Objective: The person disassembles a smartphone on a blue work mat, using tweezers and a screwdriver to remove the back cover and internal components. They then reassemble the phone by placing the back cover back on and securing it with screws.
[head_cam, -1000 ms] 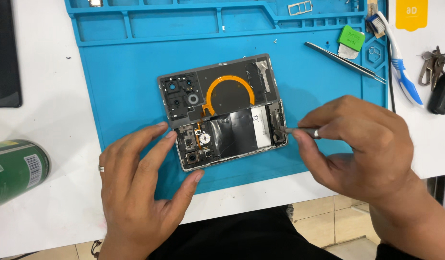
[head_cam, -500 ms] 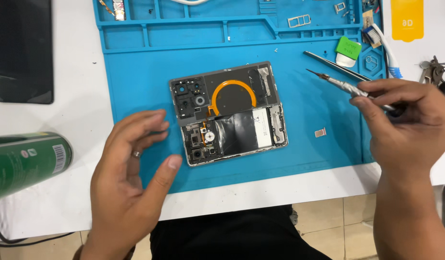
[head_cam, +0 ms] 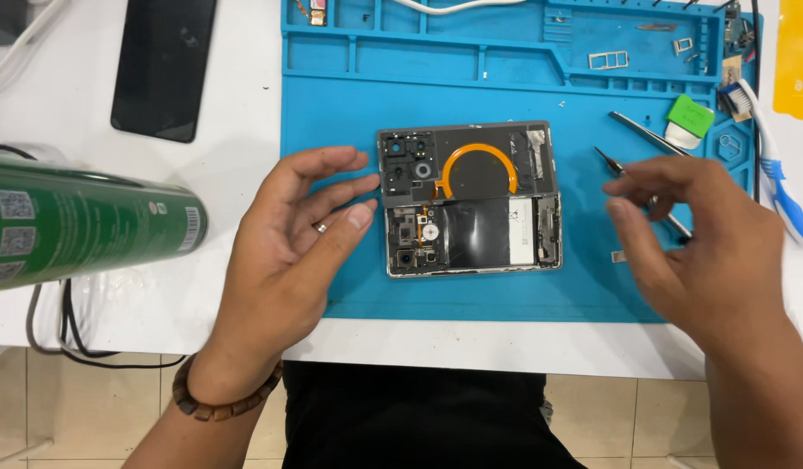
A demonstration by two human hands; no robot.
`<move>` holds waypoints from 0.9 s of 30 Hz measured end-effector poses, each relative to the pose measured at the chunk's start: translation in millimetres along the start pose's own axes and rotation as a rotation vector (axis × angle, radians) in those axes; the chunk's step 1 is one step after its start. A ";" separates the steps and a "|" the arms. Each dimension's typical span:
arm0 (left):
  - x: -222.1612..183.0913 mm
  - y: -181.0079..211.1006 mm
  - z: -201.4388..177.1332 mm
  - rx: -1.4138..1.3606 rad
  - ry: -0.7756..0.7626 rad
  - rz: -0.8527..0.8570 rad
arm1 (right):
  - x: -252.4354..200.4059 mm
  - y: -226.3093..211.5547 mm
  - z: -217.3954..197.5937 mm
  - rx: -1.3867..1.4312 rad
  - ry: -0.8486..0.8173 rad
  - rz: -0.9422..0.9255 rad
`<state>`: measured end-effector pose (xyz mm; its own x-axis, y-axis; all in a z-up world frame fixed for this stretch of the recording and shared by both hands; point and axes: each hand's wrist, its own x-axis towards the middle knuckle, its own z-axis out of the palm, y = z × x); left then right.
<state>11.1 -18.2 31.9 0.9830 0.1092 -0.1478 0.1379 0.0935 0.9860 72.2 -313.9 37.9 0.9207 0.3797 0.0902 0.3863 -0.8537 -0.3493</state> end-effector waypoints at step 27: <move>-35.3 -20.0 16.7 0.815 0.208 0.463 | -34.2 5.8 -19.1 0.144 0.475 -0.217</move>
<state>-24.4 -40.5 18.7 0.9307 0.1433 0.3364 -0.1393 -0.7117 0.6885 44.0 -338.7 50.6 0.7576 0.3104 0.5742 0.5893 -0.7036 -0.3971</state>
